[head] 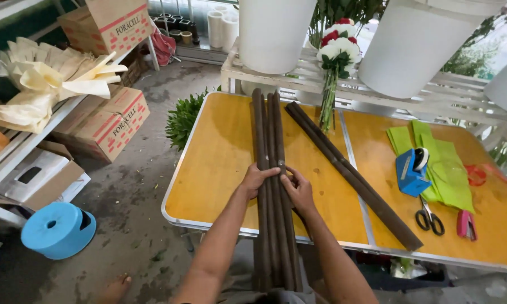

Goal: Arranging long brown sticks into a fan-shaped structure on a work table and securing them at a central point.

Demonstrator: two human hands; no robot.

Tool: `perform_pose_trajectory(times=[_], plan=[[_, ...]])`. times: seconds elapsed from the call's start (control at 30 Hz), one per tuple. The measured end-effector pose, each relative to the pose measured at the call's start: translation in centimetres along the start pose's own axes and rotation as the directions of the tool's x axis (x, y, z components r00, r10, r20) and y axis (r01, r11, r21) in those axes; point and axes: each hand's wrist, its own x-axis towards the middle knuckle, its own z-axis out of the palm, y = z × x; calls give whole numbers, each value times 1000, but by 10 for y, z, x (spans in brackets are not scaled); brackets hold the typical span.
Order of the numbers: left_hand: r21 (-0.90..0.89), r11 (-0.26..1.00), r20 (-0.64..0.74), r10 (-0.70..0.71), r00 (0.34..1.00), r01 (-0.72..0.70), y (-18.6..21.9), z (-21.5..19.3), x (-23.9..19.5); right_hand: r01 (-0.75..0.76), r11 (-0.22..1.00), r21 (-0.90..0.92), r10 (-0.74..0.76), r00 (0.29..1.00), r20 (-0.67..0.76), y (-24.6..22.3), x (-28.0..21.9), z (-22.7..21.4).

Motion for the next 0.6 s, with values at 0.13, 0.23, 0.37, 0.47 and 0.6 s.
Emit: perform_pose_trajectory(times=[0.13, 0.23, 0.37, 0.47, 0.6], plan=[[-29, 1000, 5, 2, 1000, -2, -2, -1, 2, 31, 996, -79, -29, 999, 27, 24, 8, -6], [-56, 998, 3, 13, 1000, -12, -2, 3, -1, 58, 998, -12, -57, 997, 46, 29, 8, -8], [-54, 998, 3, 20, 1000, -20, 4, 5, 1, 60, 998, 17, -61, 996, 63, 24, 11, -7], [-57, 998, 9, 11, 1000, -11, 7, 7, -9, 50, 998, 35, -52, 995, 80, 40, 11, -11], [-73, 997, 6, 23, 1000, -23, 14, 10, -9, 19, 993, 120, -33, 994, 109, 29, 6, -8]])
